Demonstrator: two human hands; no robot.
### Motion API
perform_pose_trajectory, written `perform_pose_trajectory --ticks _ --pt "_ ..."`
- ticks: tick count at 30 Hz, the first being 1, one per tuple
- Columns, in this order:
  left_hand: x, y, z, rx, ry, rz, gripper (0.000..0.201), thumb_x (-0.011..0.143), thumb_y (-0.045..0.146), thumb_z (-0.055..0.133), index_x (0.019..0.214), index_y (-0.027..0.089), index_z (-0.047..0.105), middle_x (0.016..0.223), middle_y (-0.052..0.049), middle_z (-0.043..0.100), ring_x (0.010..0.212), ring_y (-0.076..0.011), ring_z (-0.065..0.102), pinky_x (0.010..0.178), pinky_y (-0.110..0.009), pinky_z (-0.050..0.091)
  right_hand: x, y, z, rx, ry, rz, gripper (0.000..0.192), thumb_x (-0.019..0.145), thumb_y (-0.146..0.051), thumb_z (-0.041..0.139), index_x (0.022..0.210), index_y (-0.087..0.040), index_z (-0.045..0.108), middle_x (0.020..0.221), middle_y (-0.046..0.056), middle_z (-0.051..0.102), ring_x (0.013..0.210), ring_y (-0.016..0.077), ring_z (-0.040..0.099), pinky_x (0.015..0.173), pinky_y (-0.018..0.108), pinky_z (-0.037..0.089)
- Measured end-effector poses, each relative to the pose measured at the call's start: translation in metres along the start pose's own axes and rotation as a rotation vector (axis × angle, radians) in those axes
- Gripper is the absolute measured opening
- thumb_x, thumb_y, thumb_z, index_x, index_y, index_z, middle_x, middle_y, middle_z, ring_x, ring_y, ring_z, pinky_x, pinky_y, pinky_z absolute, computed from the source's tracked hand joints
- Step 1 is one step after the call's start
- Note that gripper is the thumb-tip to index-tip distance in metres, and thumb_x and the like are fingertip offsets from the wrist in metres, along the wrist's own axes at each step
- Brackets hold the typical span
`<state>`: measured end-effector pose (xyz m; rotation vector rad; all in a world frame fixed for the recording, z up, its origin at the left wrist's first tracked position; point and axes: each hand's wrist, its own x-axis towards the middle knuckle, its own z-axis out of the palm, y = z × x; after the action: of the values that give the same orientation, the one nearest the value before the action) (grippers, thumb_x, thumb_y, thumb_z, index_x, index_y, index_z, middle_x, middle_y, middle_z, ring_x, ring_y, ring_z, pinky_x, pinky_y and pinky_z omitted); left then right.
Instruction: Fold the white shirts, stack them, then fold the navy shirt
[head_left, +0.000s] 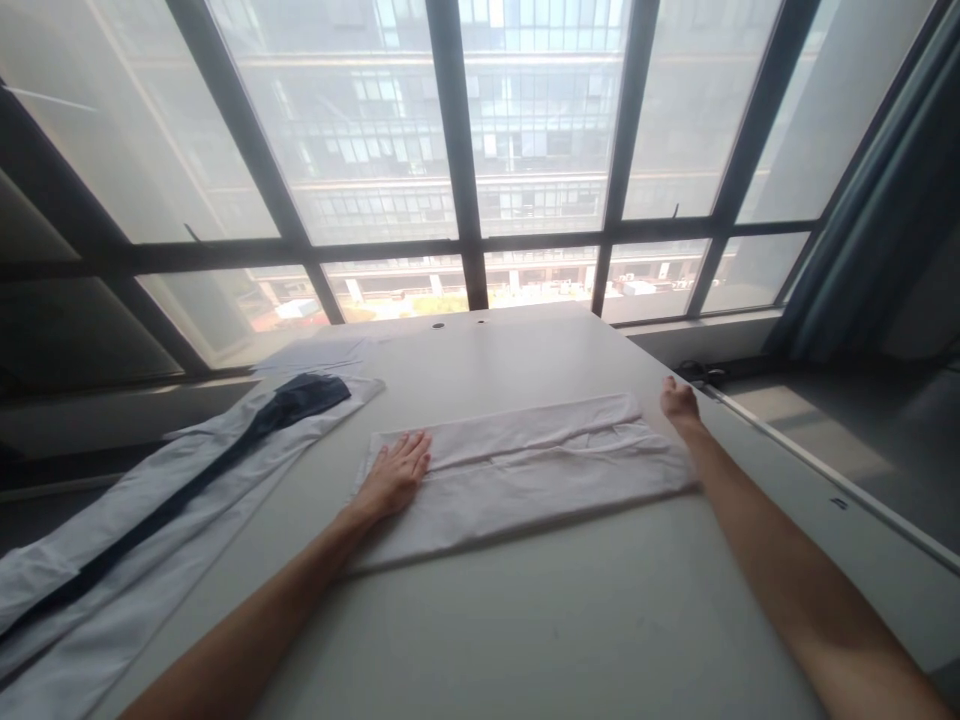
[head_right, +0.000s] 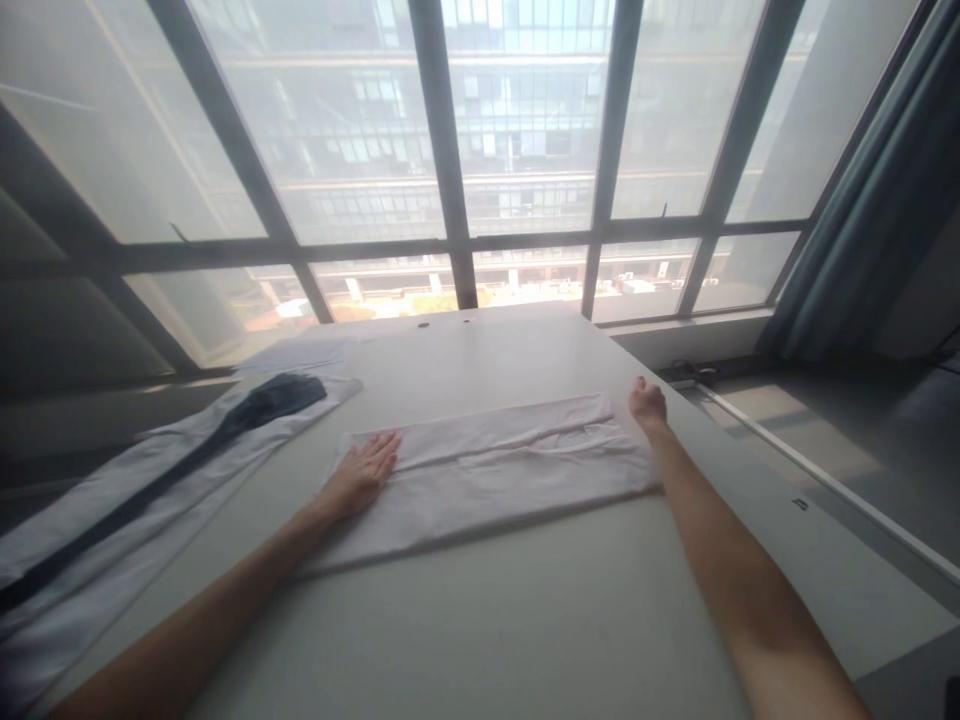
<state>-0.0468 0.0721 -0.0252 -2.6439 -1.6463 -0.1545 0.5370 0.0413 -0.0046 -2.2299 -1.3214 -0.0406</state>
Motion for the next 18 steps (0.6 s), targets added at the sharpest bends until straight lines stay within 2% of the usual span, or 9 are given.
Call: perform_pose_trajectory --ticks 3,7,10,12,15,16,18 --pt "-0.001 0.003 -0.003 -0.024 0.007 -0.01 0.059 0.107 0.039 0.017 0.156 0.017 0.042 0.165 -0.011 0.032 0.154 -0.0317 0.024 0.12 -0.062 0.024 0.002 0.014 -0.018 0.019 0.028 0.132 0.08 0.102 -0.031 -0.002 0.133 0.01 0.059 0.123 0.038 0.064 0.118 0.0378 0.063 0.093 0.043 0.047" --pt "-0.003 0.008 -0.008 -0.019 0.049 0.008 0.057 0.107 0.04 0.018 0.152 0.019 0.048 0.162 -0.012 0.038 0.152 -0.0325 0.029 0.119 -0.062 0.026 -0.004 0.005 -0.015 0.046 0.022 0.125 0.067 0.102 -0.029 0.012 0.14 0.004 0.056 0.133 0.032 0.062 0.123 0.0355 0.06 0.097 0.04 0.046" --pt "-0.004 0.008 -0.007 -0.022 0.03 0.024 0.057 0.108 0.042 0.02 0.152 0.02 0.047 0.163 -0.011 0.037 0.152 -0.0334 0.028 0.118 -0.063 0.027 -0.015 -0.021 0.004 0.065 0.002 0.003 0.06 0.102 -0.03 0.021 0.144 -0.004 0.055 0.146 0.021 0.056 0.135 0.0294 0.052 0.109 0.035 0.04" --pt "-0.004 0.006 -0.006 -0.022 0.028 0.028 0.056 0.108 0.042 0.021 0.153 0.02 0.047 0.163 -0.011 0.036 0.152 -0.0335 0.028 0.118 -0.063 0.027 -0.025 -0.04 0.018 0.056 -0.031 -0.132 0.056 0.102 -0.032 0.027 0.147 -0.011 0.054 0.154 0.013 0.051 0.143 0.0245 0.043 0.117 0.032 0.033" --pt "-0.004 0.004 -0.003 -0.015 0.05 0.042 0.055 0.108 0.04 0.023 0.153 0.02 0.048 0.162 -0.012 0.037 0.151 -0.0334 0.029 0.118 -0.062 0.029 -0.041 -0.055 0.034 -0.111 -0.17 -0.386 0.056 0.104 -0.039 0.03 0.154 -0.018 0.044 0.165 0.009 0.034 0.153 0.0249 0.026 0.124 0.046 0.02" --pt "-0.004 0.003 -0.002 -0.013 0.057 0.045 0.054 0.108 0.039 0.024 0.152 0.02 0.048 0.162 -0.012 0.038 0.151 -0.0334 0.03 0.118 -0.061 0.03 -0.045 -0.057 0.037 -0.181 -0.229 -0.424 0.057 0.105 -0.041 0.028 0.156 -0.019 0.041 0.166 0.01 0.03 0.154 0.0261 0.023 0.124 0.052 0.017" --pt "-0.004 0.003 -0.002 -0.01 0.067 0.046 0.054 0.108 0.038 0.024 0.152 0.02 0.049 0.161 -0.012 0.039 0.151 -0.0334 0.031 0.118 -0.061 0.031 -0.048 -0.056 0.038 -0.271 -0.317 -0.402 0.058 0.106 -0.042 0.024 0.157 -0.019 0.039 0.167 0.012 0.028 0.155 0.0285 0.021 0.122 0.06 0.016"
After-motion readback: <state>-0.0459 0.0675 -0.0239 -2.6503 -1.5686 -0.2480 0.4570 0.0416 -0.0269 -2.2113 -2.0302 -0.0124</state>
